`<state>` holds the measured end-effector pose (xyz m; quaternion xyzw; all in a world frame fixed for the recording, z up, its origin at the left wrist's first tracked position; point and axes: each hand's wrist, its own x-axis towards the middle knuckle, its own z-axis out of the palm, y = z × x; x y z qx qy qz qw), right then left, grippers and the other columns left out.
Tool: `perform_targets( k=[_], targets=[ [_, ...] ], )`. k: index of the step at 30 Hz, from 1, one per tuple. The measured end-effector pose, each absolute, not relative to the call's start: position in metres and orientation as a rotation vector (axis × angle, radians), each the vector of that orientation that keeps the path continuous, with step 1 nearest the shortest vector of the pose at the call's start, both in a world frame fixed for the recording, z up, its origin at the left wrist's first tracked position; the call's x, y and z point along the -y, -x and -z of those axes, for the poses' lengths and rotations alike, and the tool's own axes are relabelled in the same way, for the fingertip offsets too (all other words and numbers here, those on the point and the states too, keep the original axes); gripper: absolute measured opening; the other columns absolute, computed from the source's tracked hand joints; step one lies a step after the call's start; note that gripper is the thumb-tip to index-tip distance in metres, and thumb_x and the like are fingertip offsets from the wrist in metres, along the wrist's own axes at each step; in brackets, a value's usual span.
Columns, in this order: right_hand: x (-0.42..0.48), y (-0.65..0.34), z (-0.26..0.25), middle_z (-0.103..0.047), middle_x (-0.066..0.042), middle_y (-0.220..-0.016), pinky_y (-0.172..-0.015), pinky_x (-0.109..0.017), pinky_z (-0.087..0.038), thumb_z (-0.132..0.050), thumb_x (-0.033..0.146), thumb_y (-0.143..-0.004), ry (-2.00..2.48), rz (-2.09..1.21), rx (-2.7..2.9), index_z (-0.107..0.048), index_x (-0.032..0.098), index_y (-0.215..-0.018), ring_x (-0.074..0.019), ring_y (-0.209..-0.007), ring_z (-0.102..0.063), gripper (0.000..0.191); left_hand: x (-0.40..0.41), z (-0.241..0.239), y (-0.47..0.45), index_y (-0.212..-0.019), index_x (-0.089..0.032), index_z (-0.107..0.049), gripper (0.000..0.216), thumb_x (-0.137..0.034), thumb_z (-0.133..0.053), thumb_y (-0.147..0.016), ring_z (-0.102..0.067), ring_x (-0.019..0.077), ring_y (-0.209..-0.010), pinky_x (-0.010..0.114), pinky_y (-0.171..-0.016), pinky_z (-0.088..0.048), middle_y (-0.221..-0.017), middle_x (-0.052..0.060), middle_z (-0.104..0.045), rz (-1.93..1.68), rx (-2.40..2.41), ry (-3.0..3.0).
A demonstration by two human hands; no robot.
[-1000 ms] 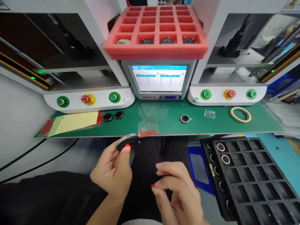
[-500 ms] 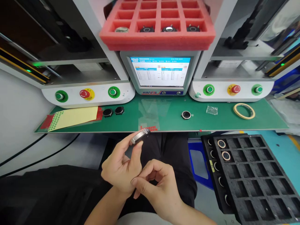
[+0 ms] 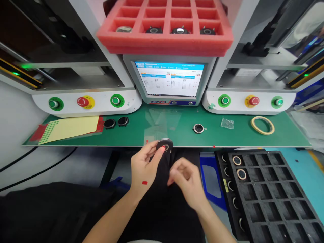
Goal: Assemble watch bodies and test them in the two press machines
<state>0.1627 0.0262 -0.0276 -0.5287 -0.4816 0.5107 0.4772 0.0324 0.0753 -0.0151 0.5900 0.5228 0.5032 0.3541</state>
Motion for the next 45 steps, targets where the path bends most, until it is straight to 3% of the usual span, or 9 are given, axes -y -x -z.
perform_targets(
  k=[3, 8, 18, 22, 25, 28, 34, 37, 45],
  targets=[
    [-0.059, -0.203, 0.04, -0.064, -0.006, -0.073, -0.069, -0.037, -0.054, -0.057, 0.049, -0.085, 1.728, -0.485, 1.272, -0.054, 0.019, -0.077, -0.0206, -0.068, -0.064, 0.031, -0.099, 0.038, -0.027, -0.11, -0.015, -0.063, 0.021, -0.026, -0.059, -0.092, -0.074, 0.0153, -0.08, 0.022, -0.072, -0.058, -0.094, 0.006, -0.077, -1.349, -1.521, -1.854],
    [-0.114, -0.236, 0.067, -0.064, -0.017, -0.105, -0.087, -0.052, -0.047, -0.066, 0.053, -0.074, 1.908, -0.191, 1.296, -0.055, 0.019, -0.094, -0.0355, -0.103, -0.056, 0.04, -0.148, 0.077, -0.018, -0.095, -0.014, -0.072, 0.015, -0.022, -0.059, -0.091, -0.072, 0.025, -0.089, 0.035, -0.079, -0.056, -0.094, 0.012, -0.077, -1.315, -1.61, -2.29],
    [-0.128, -0.24, 0.073, -0.068, -0.016, -0.106, -0.105, -0.058, -0.038, -0.066, 0.042, -0.08, 1.694, -0.362, 1.334, -0.055, 0.019, -0.103, -0.033, -0.108, -0.061, 0.034, -0.149, 0.065, -0.011, -0.105, -0.014, -0.071, 0.024, -0.014, -0.052, -0.091, -0.066, 0.0307, -0.104, 0.048, -0.091, -0.052, -0.111, 0.012, -0.073, -1.032, -1.41, -2.481],
    [-0.089, -0.213, 0.05, -0.071, -0.012, -0.112, -0.091, -0.041, -0.056, -0.054, 0.058, -0.09, 1.34, -0.706, 1.316, -0.047, 0.025, -0.118, -0.0247, -0.104, -0.069, 0.044, -0.109, 0.031, -0.025, -0.1, -0.015, -0.071, 0.028, -0.035, -0.054, -0.094, -0.07, 0.0235, -0.092, 0.037, -0.086, -0.055, -0.098, 0.011, -0.075, -0.916, -1.183, -1.56],
    [-0.058, -0.188, 0.037, -0.072, -0.012, -0.115, -0.089, -0.036, -0.057, -0.065, 0.055, -0.086, 0.948, -1.125, 1.155, -0.05, 0.027, -0.122, -0.0243, -0.106, -0.07, 0.049, -0.084, 0.011, -0.039, -0.099, -0.014, -0.073, 0.042, -0.053, -0.063, -0.086, -0.071, 0.019, -0.087, 0.028, -0.084, -0.056, -0.09, 0.01, -0.075, -0.727, -0.693, -0.818],
    [-0.036, -0.176, 0.027, -0.07, -0.009, -0.121, -0.097, -0.033, -0.054, -0.074, 0.041, -0.083, 0.894, -1.199, 1.114, -0.058, 0.028, -0.122, -0.0232, -0.117, -0.064, 0.045, -0.069, 0.003, -0.043, -0.089, -0.014, -0.075, 0.034, -0.046, -0.077, -0.077, -0.068, 0.011, -0.072, 0.017, -0.07, -0.055, -0.079, 0.005, -0.072, -0.715, -0.528, -0.478],
    [-0.008, -0.178, -0.002, -0.075, -0.004, -0.106, -0.091, -0.027, -0.057, -0.068, 0.022, -0.088, 0.948, -0.959, 1.208, -0.07, 0.026, -0.11, -0.0177, -0.1, -0.071, 0.022, -0.044, -0.007, -0.024, -0.089, -0.018, -0.077, 0.009, -0.02, -0.075, -0.08, -0.07, 0.0116, -0.074, 0.015, -0.07, -0.055, -0.08, 0.003, -0.075, -0.966, -0.837, -1.032],
    [0.002, -0.175, -0.016, -0.077, 0.0, -0.096, -0.086, -0.023, -0.059, -0.069, 0.005, -0.083, 1.025, -0.813, 1.249, -0.073, 0.027, -0.099, -0.0141, -0.092, -0.073, 0.027, -0.032, -0.013, -0.015, -0.092, -0.022, -0.075, 0.014, -0.013, -0.07, -0.082, -0.069, 0.01, -0.074, 0.013, -0.069, -0.053, -0.084, 0.0, -0.076, -1.092, -0.885, -1.433],
    [0.018, -0.167, -0.027, -0.078, 0.0, -0.095, -0.084, -0.024, -0.061, -0.074, 0.0, -0.076, 1.082, -0.613, 1.353, -0.074, 0.024, -0.096, -0.0158, -0.089, -0.074, 0.032, -0.021, -0.018, -0.002, -0.1, -0.019, -0.07, 0.018, -0.012, -0.07, -0.083, -0.067, 0.0095, -0.073, 0.015, -0.069, -0.053, -0.086, 0.001, -0.073, -1.233, -0.79, -1.795]
  ],
)
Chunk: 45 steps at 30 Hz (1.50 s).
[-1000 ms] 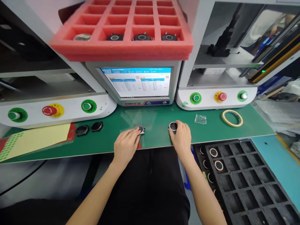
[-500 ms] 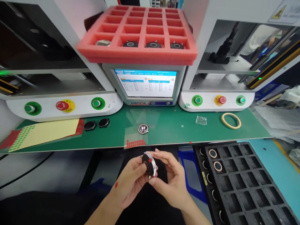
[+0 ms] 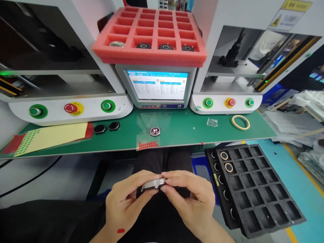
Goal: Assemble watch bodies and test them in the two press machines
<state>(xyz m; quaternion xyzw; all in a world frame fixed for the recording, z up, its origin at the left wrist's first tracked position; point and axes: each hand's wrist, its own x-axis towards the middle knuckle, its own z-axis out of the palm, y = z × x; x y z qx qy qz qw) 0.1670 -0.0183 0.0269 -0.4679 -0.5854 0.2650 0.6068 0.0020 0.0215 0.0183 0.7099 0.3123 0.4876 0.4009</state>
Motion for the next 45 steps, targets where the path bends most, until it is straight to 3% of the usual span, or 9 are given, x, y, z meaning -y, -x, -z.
perform_targets(
  k=[13, 19, 23, 28, 32, 40, 45],
  targets=[
    [0.013, -0.187, -0.038, -0.073, -0.004, -0.091, -0.074, -0.026, -0.057, -0.071, 0.012, -0.084, 1.067, -1.03, 1.545, -0.066, 0.021, -0.084, -0.0157, -0.083, -0.069, 0.01, -0.024, -0.024, 0.013, -0.111, -0.022, -0.068, 0.031, -0.008, -0.067, -0.084, -0.07, 0.0141, -0.084, 0.021, -0.076, -0.056, -0.098, 0.003, -0.075, -1.08, -0.631, -1.884],
    [0.019, -0.181, -0.025, -0.071, -0.006, -0.091, -0.072, -0.031, -0.057, -0.069, 0.015, -0.087, 0.984, -0.951, 1.491, -0.064, 0.021, -0.09, -0.0184, -0.082, -0.068, 0.009, -0.025, -0.027, 0.014, -0.11, -0.02, -0.069, 0.03, -0.008, -0.069, -0.083, -0.069, 0.0133, -0.081, 0.02, -0.074, -0.055, -0.094, 0.004, -0.075, -1.117, -0.602, -1.857],
    [0.021, -0.17, -0.019, -0.075, -0.005, -0.092, -0.074, -0.032, -0.06, -0.072, 0.01, -0.083, 0.953, -0.801, 1.378, -0.067, 0.024, -0.109, -0.0195, -0.083, -0.072, 0.03, -0.027, -0.026, 0.013, -0.112, -0.019, -0.068, 0.031, -0.007, -0.068, -0.083, -0.069, 0.0142, -0.083, 0.021, -0.075, -0.056, -0.095, 0.005, -0.074, -1.16, -0.582, -1.847],
    [0.019, -0.162, -0.018, -0.077, -0.005, -0.093, -0.069, -0.031, -0.061, -0.071, 0.001, -0.08, 0.978, -0.64, 1.405, -0.073, 0.024, -0.099, -0.0198, -0.082, -0.074, 0.03, -0.03, -0.02, 0.015, -0.112, -0.021, -0.068, 0.034, -0.005, -0.068, -0.082, -0.069, 0.0147, -0.084, 0.023, -0.075, -0.056, -0.096, 0.005, -0.074, -1.151, -0.606, -1.842],
    [0.018, -0.168, -0.017, -0.075, -0.006, -0.091, -0.07, -0.032, -0.059, -0.069, 0.005, -0.083, 0.987, -0.704, 1.462, -0.07, 0.022, -0.092, -0.0202, -0.081, -0.072, 0.019, -0.032, -0.018, 0.015, -0.11, -0.021, -0.069, 0.028, -0.009, -0.067, -0.085, -0.069, 0.0161, -0.082, 0.024, -0.073, -0.057, -0.093, 0.006, -0.075, -1.149, -0.596, -1.856],
    [0.015, -0.178, -0.016, -0.07, -0.008, -0.094, -0.071, -0.033, -0.056, -0.056, 0.013, -0.092, 0.93, -0.78, 1.644, -0.059, 0.022, -0.096, -0.0196, -0.083, -0.067, 0.009, -0.033, -0.018, 0.013, -0.11, -0.02, -0.07, 0.023, -0.017, -0.066, -0.088, -0.07, 0.0167, -0.078, 0.025, -0.071, -0.057, -0.089, 0.007, -0.075, -1.165, -0.566, -1.875],
    [0.018, -0.165, -0.003, -0.072, -0.008, -0.094, -0.07, -0.034, -0.058, -0.058, 0.007, -0.089, 0.905, -0.677, 1.508, -0.062, 0.022, -0.1, -0.0214, -0.085, -0.069, 0.018, -0.033, -0.015, 0.013, -0.109, -0.021, -0.07, 0.025, -0.013, -0.068, -0.085, -0.069, 0.0157, -0.079, 0.023, -0.072, -0.056, -0.091, 0.006, -0.075, -1.178, -0.61, -1.86]
  ],
)
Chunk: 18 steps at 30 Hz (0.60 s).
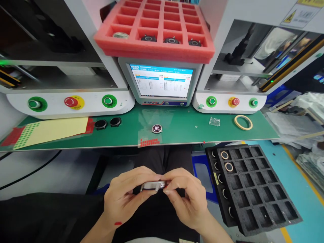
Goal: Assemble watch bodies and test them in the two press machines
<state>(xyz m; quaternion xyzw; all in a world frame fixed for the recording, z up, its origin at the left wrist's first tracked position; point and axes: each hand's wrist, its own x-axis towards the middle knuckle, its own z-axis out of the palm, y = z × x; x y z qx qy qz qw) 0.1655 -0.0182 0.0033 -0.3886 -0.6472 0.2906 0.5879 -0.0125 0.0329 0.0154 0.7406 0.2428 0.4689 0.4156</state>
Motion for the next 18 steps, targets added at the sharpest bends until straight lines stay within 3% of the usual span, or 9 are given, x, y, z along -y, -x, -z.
perform_targets(
  k=[3, 5, 8, 13, 18],
  targets=[
    [0.02, -0.16, 0.001, -0.074, -0.007, -0.097, -0.073, -0.035, -0.06, -0.063, 0.004, -0.086, 0.889, -0.666, 1.359, -0.057, 0.024, -0.123, -0.0204, -0.084, -0.071, 0.042, -0.034, -0.014, 0.013, -0.109, -0.021, -0.069, 0.025, -0.014, -0.068, -0.084, -0.068, 0.0149, -0.076, 0.023, -0.07, -0.055, -0.088, 0.005, -0.075, -1.164, -0.607, -1.856],
    [0.02, -0.158, 0.0, -0.075, -0.008, -0.096, -0.072, -0.036, -0.061, -0.065, 0.003, -0.085, 0.901, -0.638, 1.381, -0.059, 0.023, -0.127, -0.0209, -0.082, -0.072, 0.047, -0.035, -0.014, 0.013, -0.109, -0.02, -0.069, 0.026, -0.013, -0.068, -0.084, -0.068, 0.0146, -0.076, 0.023, -0.07, -0.055, -0.088, 0.004, -0.075, -1.158, -0.601, -1.848],
    [0.018, -0.159, -0.006, -0.077, -0.008, -0.094, -0.066, -0.034, -0.062, -0.067, 0.001, -0.081, 0.914, -0.574, 1.455, -0.07, 0.022, -0.111, -0.0222, -0.08, -0.074, 0.037, -0.035, -0.014, 0.013, -0.108, -0.02, -0.07, 0.024, -0.014, -0.068, -0.084, -0.069, 0.0149, -0.076, 0.023, -0.07, -0.055, -0.088, 0.005, -0.075, -1.165, -0.597, -1.839],
    [0.016, -0.163, -0.015, -0.078, -0.007, -0.09, -0.063, -0.032, -0.063, -0.069, 0.0, -0.078, 0.931, -0.5, 1.491, -0.072, 0.022, -0.104, -0.0224, -0.076, -0.075, 0.034, -0.035, -0.013, 0.014, -0.109, -0.02, -0.07, 0.023, -0.017, -0.067, -0.086, -0.069, 0.015, -0.075, 0.022, -0.067, -0.055, -0.087, 0.005, -0.074, -1.17, -0.588, -1.849],
    [0.014, -0.163, -0.017, -0.077, -0.009, -0.092, -0.068, -0.031, -0.063, -0.061, 0.0, -0.082, 1.039, -0.424, 1.577, -0.067, 0.02, -0.095, -0.0212, -0.081, -0.074, 0.025, -0.032, -0.009, 0.011, -0.108, -0.021, -0.067, 0.023, -0.013, -0.067, -0.086, -0.071, 0.0142, -0.083, 0.03, -0.096, -0.053, -0.093, 0.001, -0.076, -1.258, -0.696, -1.974]
  ],
)
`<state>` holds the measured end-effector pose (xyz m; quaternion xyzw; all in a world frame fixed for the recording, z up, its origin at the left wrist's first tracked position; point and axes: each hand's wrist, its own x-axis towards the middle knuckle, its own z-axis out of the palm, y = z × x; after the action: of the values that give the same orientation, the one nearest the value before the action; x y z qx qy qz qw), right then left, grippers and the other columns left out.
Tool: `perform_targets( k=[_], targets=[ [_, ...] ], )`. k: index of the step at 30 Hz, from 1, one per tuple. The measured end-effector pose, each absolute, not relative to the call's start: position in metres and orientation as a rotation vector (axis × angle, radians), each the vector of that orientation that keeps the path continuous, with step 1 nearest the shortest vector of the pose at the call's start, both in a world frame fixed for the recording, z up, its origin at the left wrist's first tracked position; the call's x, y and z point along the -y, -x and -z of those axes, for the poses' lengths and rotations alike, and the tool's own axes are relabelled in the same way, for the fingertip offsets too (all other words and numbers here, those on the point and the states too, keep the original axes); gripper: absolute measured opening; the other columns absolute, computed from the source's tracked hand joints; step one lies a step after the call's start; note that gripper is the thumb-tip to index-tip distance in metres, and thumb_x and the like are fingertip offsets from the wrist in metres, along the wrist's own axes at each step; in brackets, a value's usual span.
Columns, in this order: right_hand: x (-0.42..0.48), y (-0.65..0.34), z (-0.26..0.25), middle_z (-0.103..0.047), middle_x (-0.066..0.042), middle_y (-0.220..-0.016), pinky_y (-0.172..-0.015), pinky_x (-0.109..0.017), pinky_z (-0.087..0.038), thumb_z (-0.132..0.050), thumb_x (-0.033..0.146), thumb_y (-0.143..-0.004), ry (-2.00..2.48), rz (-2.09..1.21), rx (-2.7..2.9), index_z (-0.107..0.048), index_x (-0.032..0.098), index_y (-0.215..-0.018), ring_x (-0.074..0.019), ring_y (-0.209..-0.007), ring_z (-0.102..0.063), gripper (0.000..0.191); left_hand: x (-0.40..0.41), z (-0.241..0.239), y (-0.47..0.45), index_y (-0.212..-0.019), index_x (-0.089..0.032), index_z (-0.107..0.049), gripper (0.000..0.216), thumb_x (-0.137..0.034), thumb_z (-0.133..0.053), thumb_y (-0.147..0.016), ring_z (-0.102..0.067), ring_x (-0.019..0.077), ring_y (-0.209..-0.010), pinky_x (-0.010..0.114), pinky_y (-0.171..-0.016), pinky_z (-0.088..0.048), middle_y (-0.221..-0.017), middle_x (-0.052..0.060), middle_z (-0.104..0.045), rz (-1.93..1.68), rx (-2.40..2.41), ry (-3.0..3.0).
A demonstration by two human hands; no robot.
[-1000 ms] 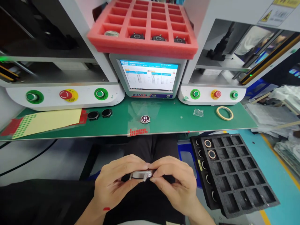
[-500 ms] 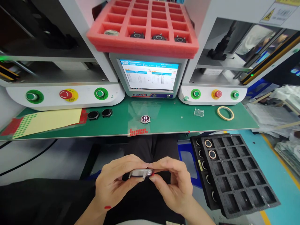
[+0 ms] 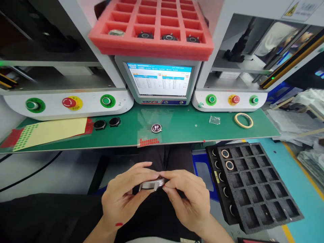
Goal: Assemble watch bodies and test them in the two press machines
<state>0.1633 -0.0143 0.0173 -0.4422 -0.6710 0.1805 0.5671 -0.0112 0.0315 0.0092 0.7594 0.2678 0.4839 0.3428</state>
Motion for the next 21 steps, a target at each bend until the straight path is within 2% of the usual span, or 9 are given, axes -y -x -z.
perform_targets(
  k=[2, 6, 11, 13, 15, 18, 21],
  targets=[
    [0.011, -0.161, -0.017, -0.077, -0.011, -0.094, -0.072, -0.032, -0.063, -0.059, -0.001, -0.081, 1.089, -0.256, 1.629, -0.065, 0.018, -0.094, -0.0216, -0.084, -0.074, 0.024, -0.029, -0.008, 0.007, -0.107, -0.022, -0.066, 0.026, -0.009, -0.066, -0.085, -0.071, 0.0129, -0.08, 0.035, -0.102, -0.05, -0.093, -0.001, -0.075, -1.301, -0.797, -1.971],
    [0.006, -0.156, -0.014, -0.076, -0.014, -0.096, -0.074, -0.034, -0.063, -0.061, -0.001, -0.079, 1.14, 0.086, 1.722, -0.064, 0.016, -0.096, -0.0236, -0.086, -0.074, 0.025, -0.022, -0.011, 0.0, -0.103, -0.023, -0.067, 0.024, -0.008, -0.066, -0.084, -0.07, 0.0124, -0.074, 0.038, -0.103, -0.051, -0.088, -0.003, -0.076, -1.34, -0.995, -1.901],
    [0.018, -0.151, -0.011, -0.077, -0.009, -0.095, -0.071, -0.034, -0.063, -0.063, 0.002, -0.08, 1.165, 0.209, 1.678, -0.064, 0.019, -0.099, -0.0227, -0.085, -0.074, 0.025, -0.025, -0.013, -0.003, -0.094, -0.022, -0.072, 0.01, -0.018, -0.067, -0.085, -0.072, 0.0167, -0.079, 0.037, -0.097, -0.055, -0.086, 0.0, -0.077, -1.317, -1.182, -1.735],
    [0.025, -0.147, -0.012, -0.076, -0.008, -0.095, -0.072, -0.033, -0.063, -0.062, 0.003, -0.082, 1.146, 0.091, 1.609, -0.063, 0.02, -0.097, -0.0215, -0.085, -0.073, 0.023, -0.034, -0.01, -0.002, -0.094, -0.02, -0.072, 0.011, -0.019, -0.067, -0.085, -0.073, 0.0159, -0.077, 0.03, -0.086, -0.059, -0.087, 0.0, -0.077, -1.441, -1.338, -1.51],
    [0.03, -0.139, -0.011, -0.075, -0.008, -0.091, -0.069, -0.031, -0.061, -0.058, 0.005, -0.086, 1.082, -0.185, 1.508, -0.063, 0.02, -0.098, -0.0199, -0.083, -0.072, 0.019, -0.044, -0.007, -0.002, -0.096, -0.017, -0.071, 0.012, -0.021, -0.067, -0.086, -0.073, 0.0148, -0.074, 0.024, -0.076, -0.06, -0.084, 0.001, -0.076, -1.603, -1.397, -1.246],
    [0.032, -0.118, -0.009, -0.072, -0.005, -0.081, -0.06, -0.029, -0.058, -0.059, 0.014, -0.091, 0.963, -0.715, 1.298, -0.063, 0.021, -0.1, -0.017, -0.07, -0.07, 0.012, -0.055, -0.006, -0.006, -0.096, -0.014, -0.07, 0.014, -0.023, -0.069, -0.085, -0.074, 0.0149, -0.073, 0.023, -0.073, -0.06, -0.083, 0.001, -0.076, -1.709, -1.314, -1.099],
    [0.029, -0.098, -0.008, -0.071, 0.0, -0.069, -0.057, -0.025, -0.055, -0.07, 0.017, -0.084, 0.968, -1.015, 1.179, -0.066, 0.023, -0.086, -0.014, -0.058, -0.067, 0.007, -0.056, -0.009, -0.013, -0.096, -0.014, -0.069, 0.015, -0.023, -0.07, -0.084, -0.074, 0.0158, -0.074, 0.024, -0.074, -0.06, -0.086, 0.003, -0.075, -1.696, -1.264, -1.114]
  ],
)
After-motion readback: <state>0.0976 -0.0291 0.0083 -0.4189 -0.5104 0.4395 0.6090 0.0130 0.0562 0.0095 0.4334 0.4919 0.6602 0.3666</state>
